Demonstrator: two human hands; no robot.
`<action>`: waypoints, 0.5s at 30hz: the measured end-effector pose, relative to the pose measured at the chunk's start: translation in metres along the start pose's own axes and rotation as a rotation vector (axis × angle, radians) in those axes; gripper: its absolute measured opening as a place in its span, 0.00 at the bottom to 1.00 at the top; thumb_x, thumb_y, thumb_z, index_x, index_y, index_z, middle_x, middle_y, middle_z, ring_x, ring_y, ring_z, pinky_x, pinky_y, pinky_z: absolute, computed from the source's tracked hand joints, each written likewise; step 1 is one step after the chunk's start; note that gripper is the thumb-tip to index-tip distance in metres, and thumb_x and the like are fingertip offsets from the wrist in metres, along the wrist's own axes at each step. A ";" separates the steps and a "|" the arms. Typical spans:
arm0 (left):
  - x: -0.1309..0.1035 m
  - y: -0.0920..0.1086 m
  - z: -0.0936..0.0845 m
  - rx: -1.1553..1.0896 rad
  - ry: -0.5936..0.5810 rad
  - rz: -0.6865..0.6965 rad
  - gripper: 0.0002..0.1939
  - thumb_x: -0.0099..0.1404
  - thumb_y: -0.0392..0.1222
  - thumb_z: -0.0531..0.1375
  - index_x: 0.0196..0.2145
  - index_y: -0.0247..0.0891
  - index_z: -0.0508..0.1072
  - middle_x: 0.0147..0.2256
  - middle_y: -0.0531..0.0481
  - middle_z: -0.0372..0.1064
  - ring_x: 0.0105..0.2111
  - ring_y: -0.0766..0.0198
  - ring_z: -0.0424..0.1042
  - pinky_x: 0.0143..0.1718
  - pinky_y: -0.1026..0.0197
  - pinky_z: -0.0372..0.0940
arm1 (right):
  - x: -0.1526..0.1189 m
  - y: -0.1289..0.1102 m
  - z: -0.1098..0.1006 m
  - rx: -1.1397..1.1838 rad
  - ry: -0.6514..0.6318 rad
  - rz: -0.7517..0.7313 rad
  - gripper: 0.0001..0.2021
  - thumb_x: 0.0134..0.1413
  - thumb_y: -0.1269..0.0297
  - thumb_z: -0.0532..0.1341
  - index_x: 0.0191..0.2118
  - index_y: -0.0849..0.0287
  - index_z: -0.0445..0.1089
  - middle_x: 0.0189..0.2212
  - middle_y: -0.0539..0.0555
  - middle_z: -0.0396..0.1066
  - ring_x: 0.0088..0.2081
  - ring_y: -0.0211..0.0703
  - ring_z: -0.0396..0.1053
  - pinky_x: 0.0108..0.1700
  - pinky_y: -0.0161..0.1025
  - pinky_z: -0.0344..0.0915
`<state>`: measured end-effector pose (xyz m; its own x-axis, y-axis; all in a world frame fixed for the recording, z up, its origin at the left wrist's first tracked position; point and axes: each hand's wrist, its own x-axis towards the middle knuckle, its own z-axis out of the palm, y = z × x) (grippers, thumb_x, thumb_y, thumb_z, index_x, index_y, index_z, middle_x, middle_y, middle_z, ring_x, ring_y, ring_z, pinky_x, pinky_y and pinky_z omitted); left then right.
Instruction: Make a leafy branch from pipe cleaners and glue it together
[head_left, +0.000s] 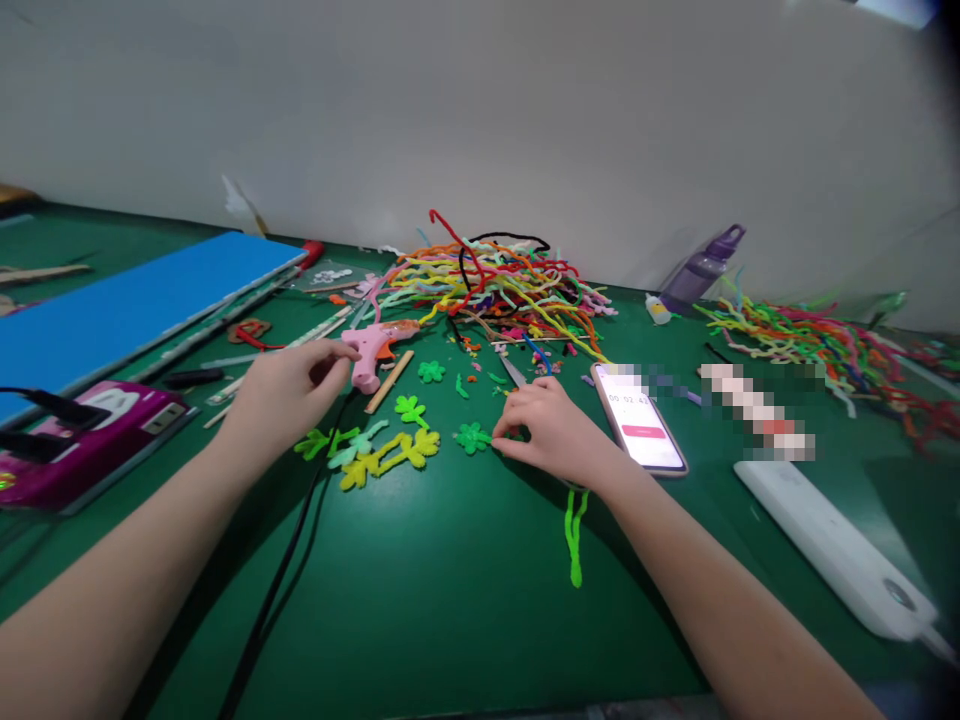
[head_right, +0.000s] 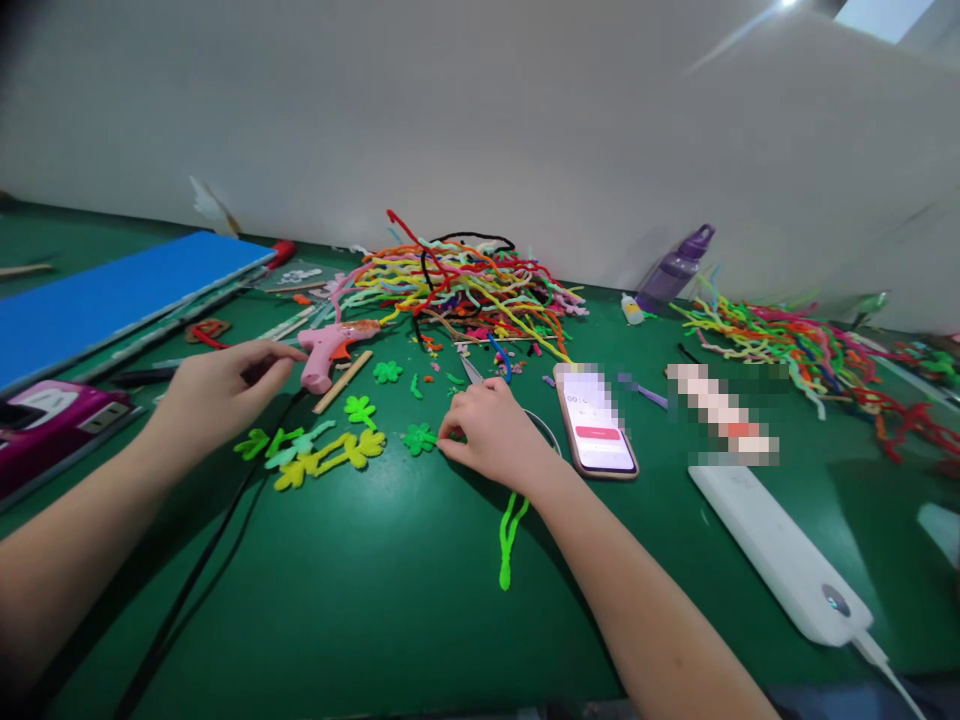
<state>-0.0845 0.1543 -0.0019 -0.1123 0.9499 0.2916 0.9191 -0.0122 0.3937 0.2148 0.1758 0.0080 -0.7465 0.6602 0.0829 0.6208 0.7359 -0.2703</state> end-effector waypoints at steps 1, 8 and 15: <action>0.000 0.000 0.000 0.000 0.000 -0.001 0.16 0.62 0.47 0.51 0.39 0.39 0.75 0.25 0.53 0.70 0.21 0.66 0.63 0.25 0.66 0.53 | 0.000 -0.001 0.000 -0.005 -0.004 -0.003 0.06 0.55 0.65 0.61 0.30 0.55 0.75 0.30 0.50 0.72 0.37 0.41 0.66 0.47 0.43 0.49; 0.001 -0.002 0.002 -0.013 0.019 0.003 0.16 0.62 0.46 0.51 0.39 0.39 0.75 0.27 0.52 0.71 0.22 0.66 0.63 0.25 0.66 0.53 | 0.000 -0.001 0.001 -0.014 -0.015 -0.014 0.07 0.56 0.66 0.59 0.30 0.55 0.75 0.29 0.50 0.72 0.36 0.40 0.66 0.47 0.43 0.49; 0.000 0.000 0.000 -0.010 0.010 -0.004 0.16 0.62 0.47 0.51 0.39 0.39 0.75 0.26 0.53 0.71 0.22 0.66 0.63 0.25 0.66 0.53 | 0.000 -0.002 0.002 -0.034 -0.010 -0.023 0.08 0.58 0.66 0.59 0.31 0.56 0.75 0.30 0.51 0.72 0.37 0.41 0.66 0.47 0.43 0.50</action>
<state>-0.0848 0.1539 -0.0020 -0.1197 0.9467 0.2991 0.9148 -0.0119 0.4038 0.2126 0.1738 0.0066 -0.7626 0.6420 0.0792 0.6114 0.7553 -0.2359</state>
